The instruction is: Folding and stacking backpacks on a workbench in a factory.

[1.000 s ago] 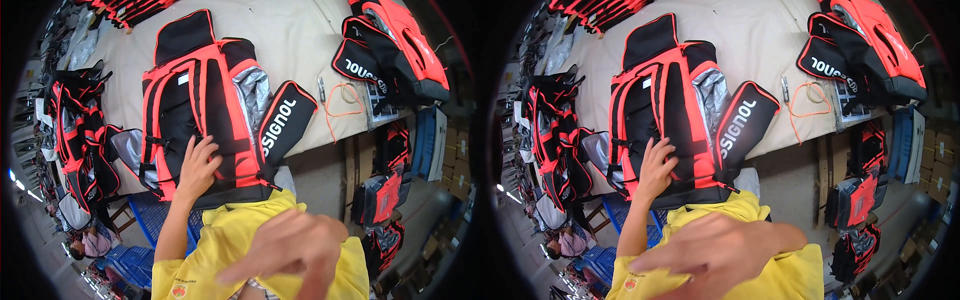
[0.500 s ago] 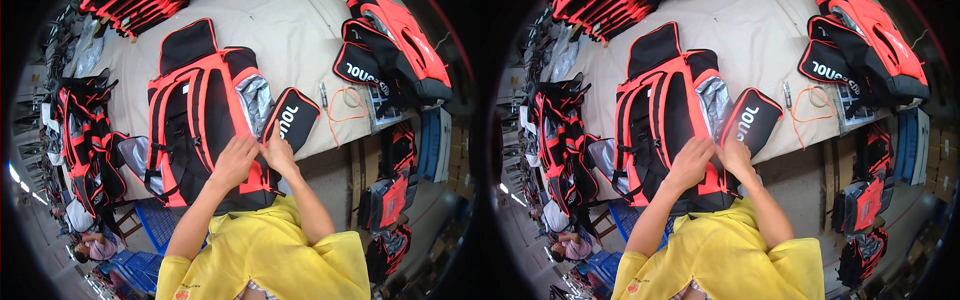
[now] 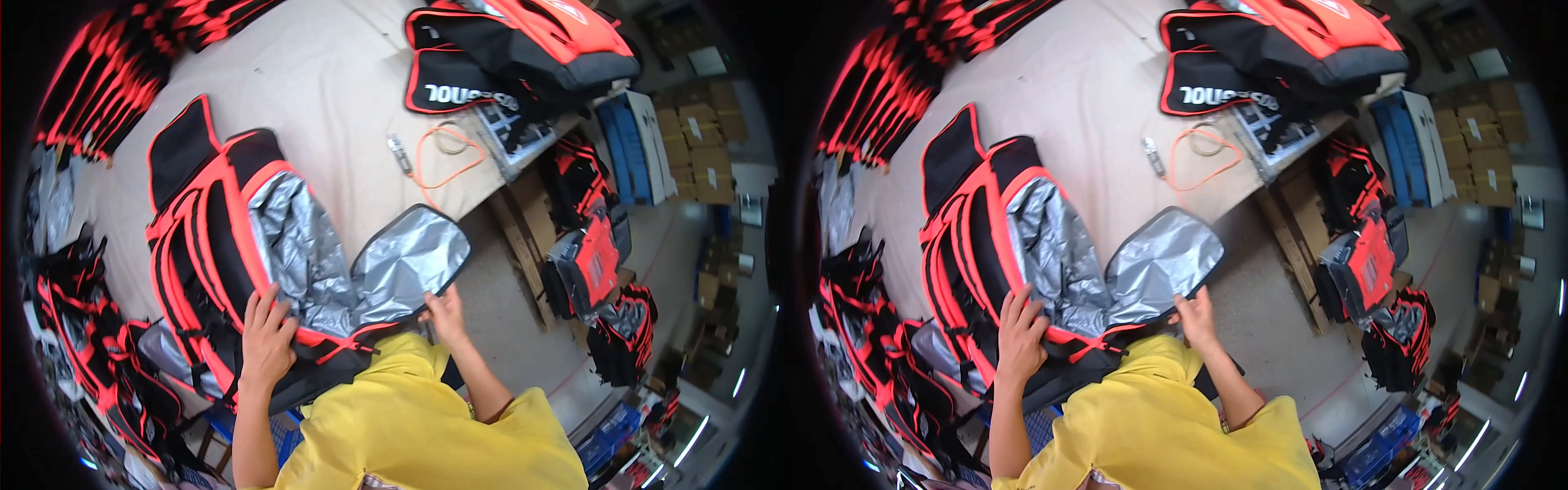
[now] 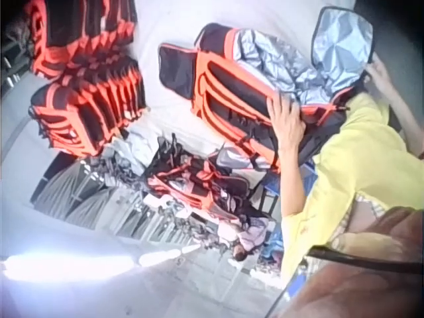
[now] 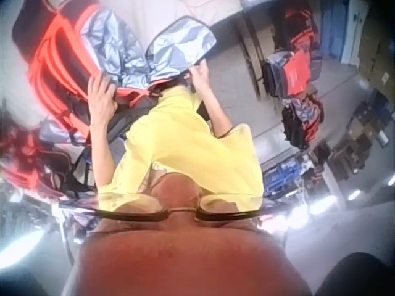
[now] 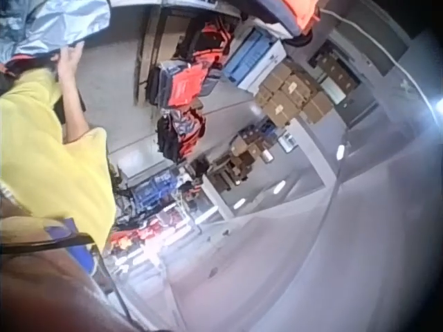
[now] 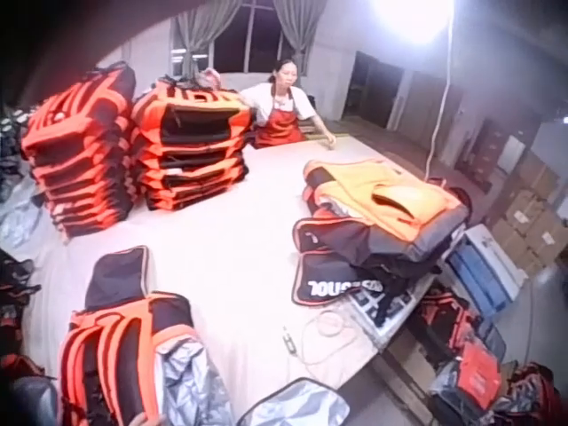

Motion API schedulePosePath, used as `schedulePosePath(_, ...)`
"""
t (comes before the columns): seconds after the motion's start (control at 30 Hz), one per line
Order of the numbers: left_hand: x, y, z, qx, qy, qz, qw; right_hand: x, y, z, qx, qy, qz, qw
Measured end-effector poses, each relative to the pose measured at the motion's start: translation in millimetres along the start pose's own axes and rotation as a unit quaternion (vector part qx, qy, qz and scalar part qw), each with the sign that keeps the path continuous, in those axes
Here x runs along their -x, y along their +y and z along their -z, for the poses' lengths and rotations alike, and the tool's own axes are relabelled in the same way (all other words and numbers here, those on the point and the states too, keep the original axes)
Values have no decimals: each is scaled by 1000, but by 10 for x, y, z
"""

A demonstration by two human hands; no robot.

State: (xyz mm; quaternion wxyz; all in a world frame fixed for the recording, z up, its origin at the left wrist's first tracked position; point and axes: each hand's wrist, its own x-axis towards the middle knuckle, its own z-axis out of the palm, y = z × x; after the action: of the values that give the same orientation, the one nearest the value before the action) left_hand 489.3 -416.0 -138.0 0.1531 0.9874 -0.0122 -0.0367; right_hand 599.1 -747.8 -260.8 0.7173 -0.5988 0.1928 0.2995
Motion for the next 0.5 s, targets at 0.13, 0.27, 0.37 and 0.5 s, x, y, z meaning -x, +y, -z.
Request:
schedulePosePath(0.13, -77, 34, -36, 6, -11, 16, 1000, -19, 68, 17, -1, -5, 4, 1000)
schedulePosePath(0.27, -111, -2, -73, 9, -25, 21, 999, -28, 93, -11, 9, 8, 5, 1000)
schedulePosePath(0.37, -119, -47, -57, 10, -26, 18, 999, -50, 81, -73, 13, -6, -3, 1000)
schedulePosePath(0.5, -107, -69, 14, 13, -36, 12, 999, -118, 143, -47, 37, 29, -28, 999)
